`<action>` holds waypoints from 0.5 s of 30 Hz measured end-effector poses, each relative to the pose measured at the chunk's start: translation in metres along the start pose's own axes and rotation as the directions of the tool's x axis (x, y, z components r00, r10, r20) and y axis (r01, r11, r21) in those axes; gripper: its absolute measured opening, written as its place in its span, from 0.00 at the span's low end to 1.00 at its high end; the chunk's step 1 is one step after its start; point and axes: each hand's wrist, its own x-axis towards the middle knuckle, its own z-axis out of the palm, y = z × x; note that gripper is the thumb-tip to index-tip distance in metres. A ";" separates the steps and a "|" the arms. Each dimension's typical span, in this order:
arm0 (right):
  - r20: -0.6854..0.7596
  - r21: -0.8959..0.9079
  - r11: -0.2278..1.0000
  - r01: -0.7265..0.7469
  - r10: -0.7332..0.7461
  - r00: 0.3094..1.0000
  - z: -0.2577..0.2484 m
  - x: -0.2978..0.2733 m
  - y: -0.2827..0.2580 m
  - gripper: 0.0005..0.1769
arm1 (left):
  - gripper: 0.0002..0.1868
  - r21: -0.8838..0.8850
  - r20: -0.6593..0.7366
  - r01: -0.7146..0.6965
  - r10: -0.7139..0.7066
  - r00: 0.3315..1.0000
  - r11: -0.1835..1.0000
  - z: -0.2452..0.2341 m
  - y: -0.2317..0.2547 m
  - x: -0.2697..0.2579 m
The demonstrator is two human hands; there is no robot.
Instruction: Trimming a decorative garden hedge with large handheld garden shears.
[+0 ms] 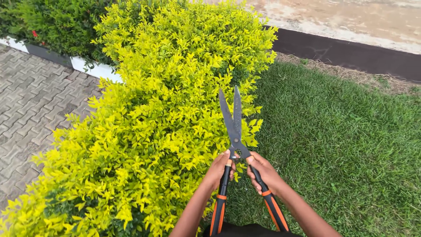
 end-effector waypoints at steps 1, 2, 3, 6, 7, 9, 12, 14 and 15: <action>0.000 0.001 1.000 0.002 -0.002 1.000 -0.001 0.005 0.000 0.28 | 0.24 0.002 0.001 -0.001 0.001 1.000 1.000 -0.003 0.001 0.005; 0.005 0.043 0.999 0.007 -0.007 1.000 -0.001 0.010 0.000 0.25 | 0.17 -0.021 0.009 -0.037 0.037 0.999 0.999 -0.006 0.001 0.010; 0.011 0.085 0.996 0.012 -0.013 1.000 -0.003 0.015 -0.001 0.21 | 0.10 -0.044 0.016 -0.074 0.075 0.997 0.996 -0.009 0.002 0.016; 0.015 0.106 0.994 0.031 -0.032 0.999 -0.029 0.056 0.023 0.11 | 0.10 0.070 -0.056 0.040 -0.036 0.998 0.997 0.013 0.034 0.004; 0.017 0.107 0.994 0.032 -0.034 0.999 -0.022 0.054 0.018 0.11 | 0.10 0.072 -0.058 0.039 -0.035 0.998 0.997 0.005 0.025 0.012; -0.094 0.020 0.999 -0.026 0.028 0.995 -0.007 0.050 0.008 0.14 | 0.09 -0.050 -0.009 0.030 -0.030 1.000 0.998 -0.012 0.006 0.026; -0.091 0.115 0.993 -0.042 0.052 0.994 0.000 0.052 0.006 0.15 | 0.12 -0.129 0.024 0.073 -0.071 0.997 0.989 -0.027 -0.003 0.040; -0.062 0.166 0.986 -0.019 0.030 0.998 -0.005 0.059 0.010 0.12 | 0.15 -0.142 0.020 0.044 -0.042 0.999 0.989 -0.032 -0.005 0.045; -0.039 0.222 0.975 0.002 0.007 0.999 -0.008 0.062 0.012 0.12 | 0.17 -0.152 0.019 0.021 -0.019 1.000 0.988 -0.034 -0.006 0.047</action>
